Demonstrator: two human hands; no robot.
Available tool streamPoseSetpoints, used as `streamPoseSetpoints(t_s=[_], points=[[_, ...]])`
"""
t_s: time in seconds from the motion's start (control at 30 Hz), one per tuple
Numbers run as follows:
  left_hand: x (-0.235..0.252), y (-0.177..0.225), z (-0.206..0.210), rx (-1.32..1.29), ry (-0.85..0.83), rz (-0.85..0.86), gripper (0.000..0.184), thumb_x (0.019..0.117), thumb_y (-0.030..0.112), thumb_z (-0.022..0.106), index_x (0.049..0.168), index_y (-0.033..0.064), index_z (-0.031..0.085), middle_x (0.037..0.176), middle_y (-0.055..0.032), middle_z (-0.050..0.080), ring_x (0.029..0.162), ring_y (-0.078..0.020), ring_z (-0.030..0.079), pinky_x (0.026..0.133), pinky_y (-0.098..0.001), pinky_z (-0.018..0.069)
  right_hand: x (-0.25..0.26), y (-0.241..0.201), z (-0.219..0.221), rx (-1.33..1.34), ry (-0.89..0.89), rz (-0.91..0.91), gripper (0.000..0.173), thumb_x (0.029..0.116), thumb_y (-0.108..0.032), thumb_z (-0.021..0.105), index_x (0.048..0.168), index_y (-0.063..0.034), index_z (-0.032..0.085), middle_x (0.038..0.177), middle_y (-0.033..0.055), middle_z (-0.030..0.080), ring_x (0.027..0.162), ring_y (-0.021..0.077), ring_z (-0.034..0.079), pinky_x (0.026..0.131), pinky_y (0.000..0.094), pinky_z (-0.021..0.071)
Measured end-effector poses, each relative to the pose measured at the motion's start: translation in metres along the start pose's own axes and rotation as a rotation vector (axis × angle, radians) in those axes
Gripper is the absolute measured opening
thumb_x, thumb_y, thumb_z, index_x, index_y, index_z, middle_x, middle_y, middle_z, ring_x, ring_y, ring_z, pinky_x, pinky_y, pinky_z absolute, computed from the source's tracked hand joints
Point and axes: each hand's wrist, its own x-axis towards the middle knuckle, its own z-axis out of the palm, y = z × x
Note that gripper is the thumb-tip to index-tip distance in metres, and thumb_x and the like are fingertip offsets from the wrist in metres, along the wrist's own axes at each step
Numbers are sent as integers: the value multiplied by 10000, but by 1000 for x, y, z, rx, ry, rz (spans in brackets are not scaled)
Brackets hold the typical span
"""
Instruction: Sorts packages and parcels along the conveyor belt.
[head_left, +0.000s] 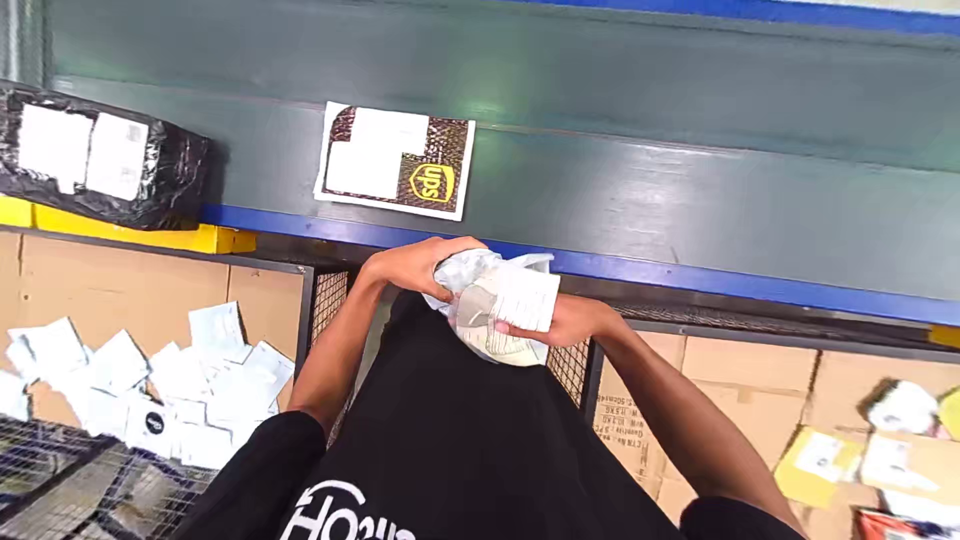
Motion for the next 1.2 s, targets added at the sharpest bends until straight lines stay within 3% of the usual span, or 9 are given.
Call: streamPoseSetpoints(t_s=[0.2,0.3,0.43,0.6,0.67,0.8,0.9,1.07,1.2], points=[[-16,-10,-3,-139,-86,-10,908,718,138,889,1475,-28,416,1358,-159,606,1248,-177,597,1091,-347,495,25,-12,-10,-196,-194,187,72,826,-62,688,887,-30,666,772,107,650,744,245,651,671,480,511],[-15,-25,7,-176,-62,-64,955,704,123,905,1495,-17,389,1389,-158,588,1270,-177,587,1102,-351,493,32,-6,4,-414,-44,235,238,797,-20,720,1030,-37,677,924,186,688,896,394,682,753,625,534],[-25,-38,15,-303,129,-45,958,705,139,920,1480,-32,383,1393,-115,589,1282,-155,585,1114,-360,495,26,2,3,-433,397,138,427,800,-272,822,1163,-94,686,1110,96,724,1041,256,696,895,507,575],[-47,-62,39,-552,413,120,848,717,151,922,1439,143,477,1326,89,670,1223,-74,635,1076,-334,534,7,-18,-57,-55,458,-66,1114,636,-636,880,1484,-44,466,1495,100,518,1378,224,494,1141,448,460],[-51,-73,47,-646,451,192,753,726,190,921,1387,216,561,1281,109,701,1172,-52,661,1038,-309,554,9,4,-103,-103,578,-75,1064,696,-640,833,1481,-33,450,1512,102,504,1385,225,486,1145,428,444],[-52,-79,52,-740,399,361,603,796,227,873,1353,261,644,1265,108,715,1131,-16,673,1006,-250,552,25,118,-199,-783,589,508,1235,596,-641,892,1564,-79,369,1542,204,452,1431,392,424,1152,641,325],[-57,-68,50,-706,414,362,597,803,231,867,1356,269,644,1265,116,715,1133,-1,668,1009,-232,545,8,165,-230,-797,431,816,1244,517,-669,912,1518,-114,425,1363,257,581,1251,479,554,1021,709,410],[-55,-62,56,-700,417,315,593,813,215,861,1363,265,644,1273,112,713,1138,-7,669,1012,-231,543,-105,152,-201,-266,469,759,533,818,-392,854,1129,11,695,981,221,710,922,370,690,865,627,530],[-57,-49,66,-670,475,265,626,764,222,893,1341,263,654,1258,105,719,1140,-25,672,1001,-258,558,-290,114,-133,22,1205,870,636,874,-412,775,1342,-38,560,1166,88,674,991,116,671,907,384,578]])
